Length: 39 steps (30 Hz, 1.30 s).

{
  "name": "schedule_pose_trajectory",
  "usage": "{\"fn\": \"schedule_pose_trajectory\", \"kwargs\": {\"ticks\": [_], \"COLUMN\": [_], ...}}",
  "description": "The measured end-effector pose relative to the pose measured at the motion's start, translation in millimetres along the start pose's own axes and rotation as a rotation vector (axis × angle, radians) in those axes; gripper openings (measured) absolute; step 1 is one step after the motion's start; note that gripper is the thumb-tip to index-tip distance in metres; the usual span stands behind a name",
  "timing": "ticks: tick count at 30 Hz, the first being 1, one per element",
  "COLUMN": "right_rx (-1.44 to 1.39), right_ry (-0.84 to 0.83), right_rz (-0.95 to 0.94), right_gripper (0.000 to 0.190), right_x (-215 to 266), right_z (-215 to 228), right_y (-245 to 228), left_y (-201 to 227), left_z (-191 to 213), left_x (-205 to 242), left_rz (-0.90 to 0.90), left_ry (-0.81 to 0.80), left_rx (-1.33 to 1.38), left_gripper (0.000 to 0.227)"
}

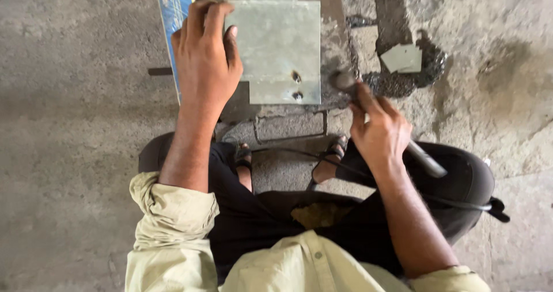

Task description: The person grinds a metal sheet with an angle grinder, then hammers it flat on a metal stand. They position a small metal piece on the sheet and weld it in place using a handheld welding torch, creating bright sparks.

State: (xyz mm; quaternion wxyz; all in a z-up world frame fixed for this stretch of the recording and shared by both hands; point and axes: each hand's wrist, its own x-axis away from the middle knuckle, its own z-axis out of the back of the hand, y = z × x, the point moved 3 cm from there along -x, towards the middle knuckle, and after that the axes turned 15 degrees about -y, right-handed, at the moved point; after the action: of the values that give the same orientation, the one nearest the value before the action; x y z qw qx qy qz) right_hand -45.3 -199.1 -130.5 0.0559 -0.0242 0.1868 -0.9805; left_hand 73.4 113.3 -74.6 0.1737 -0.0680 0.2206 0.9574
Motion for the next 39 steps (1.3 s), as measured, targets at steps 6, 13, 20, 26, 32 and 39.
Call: {"fn": "schedule_pose_trajectory", "kwargs": {"ticks": [6, 13, 20, 26, 32, 39], "right_rx": [-0.514, -1.419, -1.602, -1.607, -1.528, -1.279], "right_ry": [0.186, 0.364, 0.383, 0.458, 0.435, 0.378], "right_rz": [-0.170, -0.069, -0.149, -0.297, -0.061, 0.346], "right_gripper": [0.034, 0.037, 0.017, 0.028, 0.038, 0.027], "right_x": [21, 28, 33, 36, 19, 13], "right_z": [-15, 9, 10, 21, 7, 5], "right_y": [15, 3, 32, 35, 7, -62], "left_y": [33, 53, 51, 58, 61, 74], "left_z": [-32, 9, 35, 36, 22, 43], "left_x": [5, 28, 22, 15, 18, 45], "left_rz": [-0.166, -0.209, -0.101, -0.052, -0.127, -0.397], "left_ry": [-0.077, -0.001, -0.057, -0.117, -0.148, 0.027], "left_rx": [0.110, 0.099, 0.090, 0.119, 0.158, 0.387], "left_gripper": [0.025, 0.022, 0.022, 0.022, 0.025, 0.034]}}
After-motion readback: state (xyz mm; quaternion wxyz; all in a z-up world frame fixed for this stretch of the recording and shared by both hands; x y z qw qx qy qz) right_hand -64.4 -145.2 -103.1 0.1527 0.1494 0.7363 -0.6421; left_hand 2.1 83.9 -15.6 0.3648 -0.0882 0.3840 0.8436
